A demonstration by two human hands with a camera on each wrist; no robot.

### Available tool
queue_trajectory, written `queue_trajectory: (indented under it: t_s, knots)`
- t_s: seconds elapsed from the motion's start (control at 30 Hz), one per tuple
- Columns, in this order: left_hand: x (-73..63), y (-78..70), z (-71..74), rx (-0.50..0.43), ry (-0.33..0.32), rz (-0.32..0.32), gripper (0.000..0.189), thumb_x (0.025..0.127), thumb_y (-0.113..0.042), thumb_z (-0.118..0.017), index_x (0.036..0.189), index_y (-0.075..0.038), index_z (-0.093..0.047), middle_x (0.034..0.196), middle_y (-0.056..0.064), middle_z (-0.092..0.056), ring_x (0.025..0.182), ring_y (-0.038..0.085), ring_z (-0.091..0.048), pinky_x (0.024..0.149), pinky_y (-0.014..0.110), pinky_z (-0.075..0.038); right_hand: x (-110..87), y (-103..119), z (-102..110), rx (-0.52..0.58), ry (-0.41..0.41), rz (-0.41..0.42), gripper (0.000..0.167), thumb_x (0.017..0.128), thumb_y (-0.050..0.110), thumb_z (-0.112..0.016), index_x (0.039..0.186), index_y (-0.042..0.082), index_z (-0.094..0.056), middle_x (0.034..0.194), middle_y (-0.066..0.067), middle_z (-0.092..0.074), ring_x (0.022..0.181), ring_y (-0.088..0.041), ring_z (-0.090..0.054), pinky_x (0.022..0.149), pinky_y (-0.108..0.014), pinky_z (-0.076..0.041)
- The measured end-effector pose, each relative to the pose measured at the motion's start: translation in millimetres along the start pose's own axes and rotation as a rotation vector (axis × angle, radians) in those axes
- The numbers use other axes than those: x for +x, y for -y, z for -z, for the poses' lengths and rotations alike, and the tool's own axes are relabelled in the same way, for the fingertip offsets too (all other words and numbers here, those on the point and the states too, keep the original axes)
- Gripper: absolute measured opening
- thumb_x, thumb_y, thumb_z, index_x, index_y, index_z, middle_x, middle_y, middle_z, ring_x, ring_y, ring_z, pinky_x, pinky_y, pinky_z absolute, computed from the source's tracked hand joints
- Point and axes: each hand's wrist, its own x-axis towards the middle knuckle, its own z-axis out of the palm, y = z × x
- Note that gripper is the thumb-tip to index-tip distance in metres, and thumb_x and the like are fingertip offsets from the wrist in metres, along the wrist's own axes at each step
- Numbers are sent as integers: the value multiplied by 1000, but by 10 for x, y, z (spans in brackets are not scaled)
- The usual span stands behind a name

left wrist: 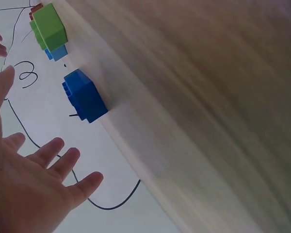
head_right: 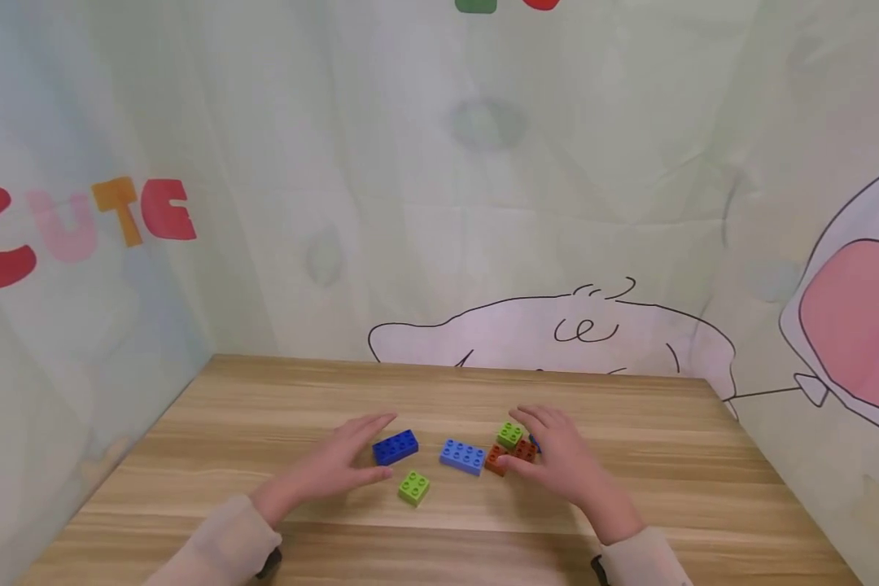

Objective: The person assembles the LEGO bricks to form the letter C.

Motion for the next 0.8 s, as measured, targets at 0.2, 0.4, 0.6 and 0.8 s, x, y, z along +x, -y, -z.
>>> queue_trajectory:
  t_s: [0.2,0.4,0.6,0.8]
  knots:
    - [52,52,-54,-95,13,63,78,90,-40,-66,153,-17,-26,151,19,-34,138,39,-32,108,59,-29,51,-32,-133,40,59,-14,69,81,47,-73,135,7,-53,137,-17,-53,127,-41,-45,103,-59,-37]
    - [93,88,-78,-117,14,74,77,89,-34,-68,152,-11,-28,147,21,-39,135,40,-37,108,58,-31,94,-78,-251,29,89,-6,67,80,47,-73,131,6,-57,134,-17,-56,126,-41,-48,103,-59,-37]
    - [122,120,-93,-108,76,92,76,89,-34,-68,150,-9,-31,144,22,-43,134,40,-39,108,58,-31,128,-87,-323,0,106,-10,61,78,42,-77,124,7,-61,130,-15,-59,126,-42,-46,104,-60,-35]
    - [147,127,-121,-89,110,138,74,89,-36,-67,150,-12,-33,147,19,-41,135,38,-38,108,57,-32,168,-99,-360,15,121,-30,59,76,41,-79,122,7,-63,127,-14,-61,122,-39,-48,102,-58,-35]
